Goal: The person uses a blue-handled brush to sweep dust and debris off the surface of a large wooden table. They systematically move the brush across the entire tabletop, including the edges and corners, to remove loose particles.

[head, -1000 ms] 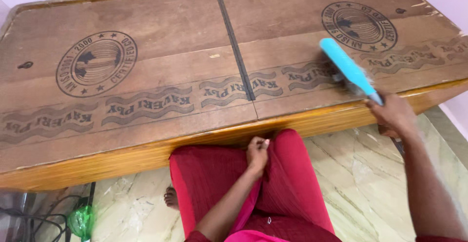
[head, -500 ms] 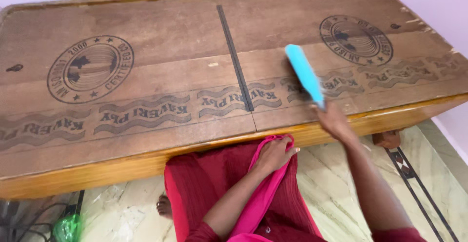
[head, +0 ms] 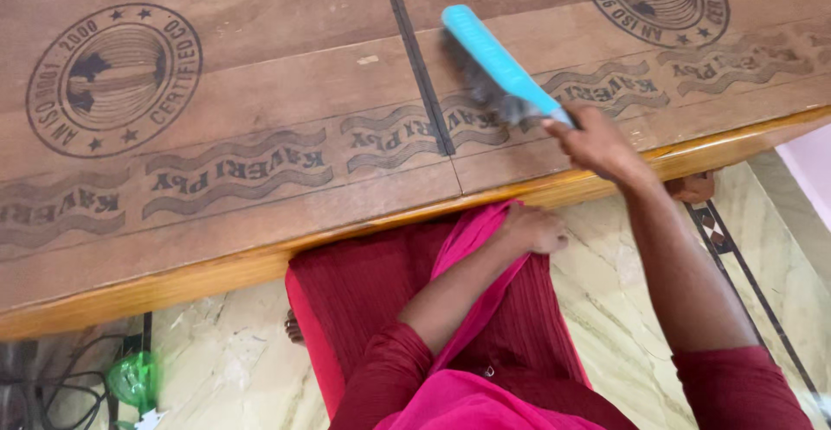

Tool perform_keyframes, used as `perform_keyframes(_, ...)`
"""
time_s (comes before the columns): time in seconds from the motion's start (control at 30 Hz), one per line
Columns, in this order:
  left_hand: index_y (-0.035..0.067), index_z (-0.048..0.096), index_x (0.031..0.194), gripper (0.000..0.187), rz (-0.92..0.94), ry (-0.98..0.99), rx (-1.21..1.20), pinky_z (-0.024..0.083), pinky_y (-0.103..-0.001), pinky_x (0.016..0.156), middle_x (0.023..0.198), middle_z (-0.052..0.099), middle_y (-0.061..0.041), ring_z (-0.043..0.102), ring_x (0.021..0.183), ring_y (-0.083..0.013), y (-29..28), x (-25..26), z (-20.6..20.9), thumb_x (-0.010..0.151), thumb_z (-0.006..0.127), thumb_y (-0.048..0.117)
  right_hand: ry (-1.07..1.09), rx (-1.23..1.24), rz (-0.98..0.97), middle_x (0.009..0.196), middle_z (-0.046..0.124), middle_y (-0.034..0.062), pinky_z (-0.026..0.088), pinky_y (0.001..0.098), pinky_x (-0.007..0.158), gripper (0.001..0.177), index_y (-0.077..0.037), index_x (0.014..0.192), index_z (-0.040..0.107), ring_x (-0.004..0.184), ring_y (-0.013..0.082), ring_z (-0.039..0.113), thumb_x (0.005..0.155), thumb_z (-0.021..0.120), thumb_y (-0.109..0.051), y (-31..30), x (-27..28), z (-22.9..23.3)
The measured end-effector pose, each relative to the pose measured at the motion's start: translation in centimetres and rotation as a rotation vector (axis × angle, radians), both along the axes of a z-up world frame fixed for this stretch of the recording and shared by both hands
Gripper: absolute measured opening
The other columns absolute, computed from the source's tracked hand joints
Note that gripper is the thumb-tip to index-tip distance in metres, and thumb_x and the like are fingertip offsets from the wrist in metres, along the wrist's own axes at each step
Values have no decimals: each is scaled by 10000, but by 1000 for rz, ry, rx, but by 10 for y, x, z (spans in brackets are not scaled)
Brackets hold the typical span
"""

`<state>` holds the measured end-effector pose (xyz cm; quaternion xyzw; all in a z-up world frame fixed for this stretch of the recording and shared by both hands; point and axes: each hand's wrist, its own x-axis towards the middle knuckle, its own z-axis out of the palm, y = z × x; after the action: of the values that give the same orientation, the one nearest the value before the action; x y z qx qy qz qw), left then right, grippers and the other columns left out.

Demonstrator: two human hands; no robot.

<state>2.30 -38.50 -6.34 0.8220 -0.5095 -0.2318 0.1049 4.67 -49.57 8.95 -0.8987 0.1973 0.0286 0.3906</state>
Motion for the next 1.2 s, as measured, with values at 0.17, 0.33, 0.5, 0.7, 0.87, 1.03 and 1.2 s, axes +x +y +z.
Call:
perform_keyframes(0.17, 225, 665, 1310, 438, -227, 44, -333, 543, -521, 888, 1061, 778, -79, 715, 1046, -278, 17, -55, 31, 899, 657, 375, 43, -398, -461, 868, 736, 294, 538, 511, 800, 521, -1, 1327, 629, 829, 424, 742, 1068, 579, -450, -177, -67, -28)
perform_keyframes(0.33, 191, 711, 1172, 169, 52, -56, -1044, 589, -424, 994, 1186, 751, -66, 719, 1100, -265, 102, 25, 62, 1043, 641, 275, 73, -759, -462, 1075, 705, 349, 528, 570, 870, 483, 73, 1214, 659, 1012, 501, 685, 1052, 614, -381, -182, -95, -73)
perform_keyframes(0.5, 162, 648, 1322, 326, 903, -456, -782, 395, -539, 1031, 1327, 635, -170, 545, 1249, -387, 223, 122, 63, 1000, 665, 208, -8, -599, -64, 920, 717, 305, 515, 618, 787, 405, -28, 1073, 727, 886, 500, 683, 1071, 520, -376, 19, -51, -63)
perform_keyframes(0.7, -5, 484, 1468, 570, 1122, -595, -458, 173, -671, 1153, 1613, 340, -246, 249, 1518, -375, 264, 142, 39, 988, 618, 271, -149, -109, 401, 801, 718, 144, 539, 461, 626, 545, -105, 1474, 548, 652, 307, 679, 1001, 621, -364, 159, -14, -6)
perform_keyframes(0.87, 77, 527, 1448, 472, 1077, -462, -439, 165, -664, 1188, 1578, 400, -202, 281, 1520, -342, 258, 136, 43, 1028, 591, 284, -108, 11, 22, 761, 664, 42, 476, 308, 514, 405, -71, 1299, 696, 567, 103, 579, 1020, 687, -366, 46, -49, -26)
perform_keyframes(1.03, 96, 604, 1330, 376, 1047, -505, -561, 214, -659, 1135, 1480, 465, -196, 376, 1433, -340, 256, 135, 54, 991, 628, 257, -264, -331, -389, 831, 654, 95, 506, 356, 591, 330, -21, 1268, 693, 676, 172, 625, 1082, 703, -293, -151, -144, -61)
perform_keyframes(1.2, 59, 642, 999, 159, 753, -402, -994, 517, -480, 843, 1003, 622, -131, 627, 974, -329, 240, 80, 67, 956, 692, 204, -162, -762, -370, 860, 697, 175, 532, 440, 658, 341, -21, 1229, 722, 730, 275, 668, 1051, 735, -311, -174, -153, -73)
